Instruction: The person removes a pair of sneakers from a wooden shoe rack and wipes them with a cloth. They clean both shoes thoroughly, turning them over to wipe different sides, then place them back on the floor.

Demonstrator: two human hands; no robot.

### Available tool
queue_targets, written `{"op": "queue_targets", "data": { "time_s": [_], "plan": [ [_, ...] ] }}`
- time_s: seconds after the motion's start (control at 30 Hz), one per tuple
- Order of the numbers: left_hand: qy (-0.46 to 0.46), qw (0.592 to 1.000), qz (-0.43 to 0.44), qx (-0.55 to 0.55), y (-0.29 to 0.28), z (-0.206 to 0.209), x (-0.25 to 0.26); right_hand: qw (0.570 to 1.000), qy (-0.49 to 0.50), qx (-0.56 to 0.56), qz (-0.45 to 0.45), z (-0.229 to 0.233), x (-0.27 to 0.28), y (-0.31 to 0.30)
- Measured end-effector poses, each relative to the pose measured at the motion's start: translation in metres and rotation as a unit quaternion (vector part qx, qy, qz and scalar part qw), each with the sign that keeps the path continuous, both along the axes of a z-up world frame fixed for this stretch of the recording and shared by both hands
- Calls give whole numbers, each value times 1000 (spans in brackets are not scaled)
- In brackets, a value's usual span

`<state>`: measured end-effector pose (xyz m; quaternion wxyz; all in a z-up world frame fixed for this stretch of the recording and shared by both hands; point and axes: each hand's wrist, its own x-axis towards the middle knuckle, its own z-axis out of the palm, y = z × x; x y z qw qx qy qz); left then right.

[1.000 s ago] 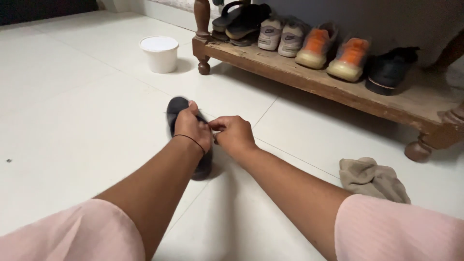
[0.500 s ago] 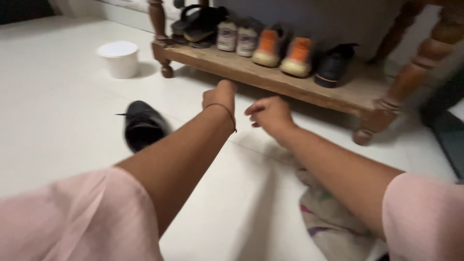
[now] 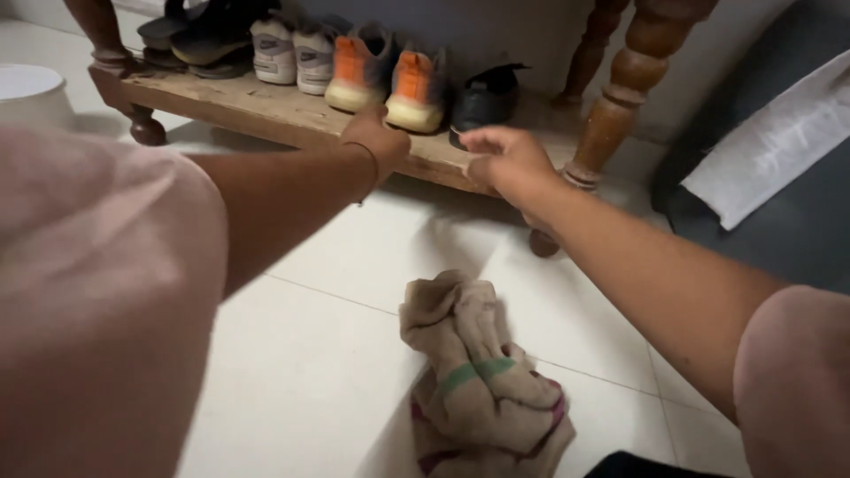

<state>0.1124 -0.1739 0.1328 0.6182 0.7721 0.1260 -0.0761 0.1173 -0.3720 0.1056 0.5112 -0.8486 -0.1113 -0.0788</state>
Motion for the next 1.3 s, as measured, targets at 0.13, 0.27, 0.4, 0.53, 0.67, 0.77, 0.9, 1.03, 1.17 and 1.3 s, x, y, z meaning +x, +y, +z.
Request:
{"op": "queue_targets", "data": {
  "time_s": [0.13, 0.27, 0.4, 0.53, 0.67, 0.77, 0.9, 1.03, 1.17, 1.3],
  "plan": [
    [-6, 1000, -13, 2, 2, -15, 44, 999, -34, 1, 25, -1, 41, 13],
    [-40, 999, -31, 0, 4, -9, 105, 993, -14, -105, -52, -1, 90, 23],
    [-45, 998, -52, -8, 7, -18, 141, 982, 57, -170, -53, 14, 90, 43],
    [-43, 996, -70, -19, 16, -37, 160, 987, 72, -140, -20, 6, 132, 47],
    [-60, 994, -88, -26, 19, -40, 189, 983, 138, -118, -21, 10, 144, 59],
    [-61, 993, -99, -32, 21, -47, 196, 987, 146, -70, -10, 1, 158, 61],
    [-65, 991, -114, -40, 27, -50, 196, 988, 149, 33, -17, -5, 158, 62],
    [-70, 988, -131, -47, 33, -38, 183, 983, 172, 56, 17, 0, 146, 59],
    [-72, 985, -149, -59, 37, -38, 157, 984, 157, 88, 9, 5, 117, 56],
    [-44, 987, -84, -127, 46, -20, 105, 983, 147, 105, 1, 16, 85, 53]
  ]
}}
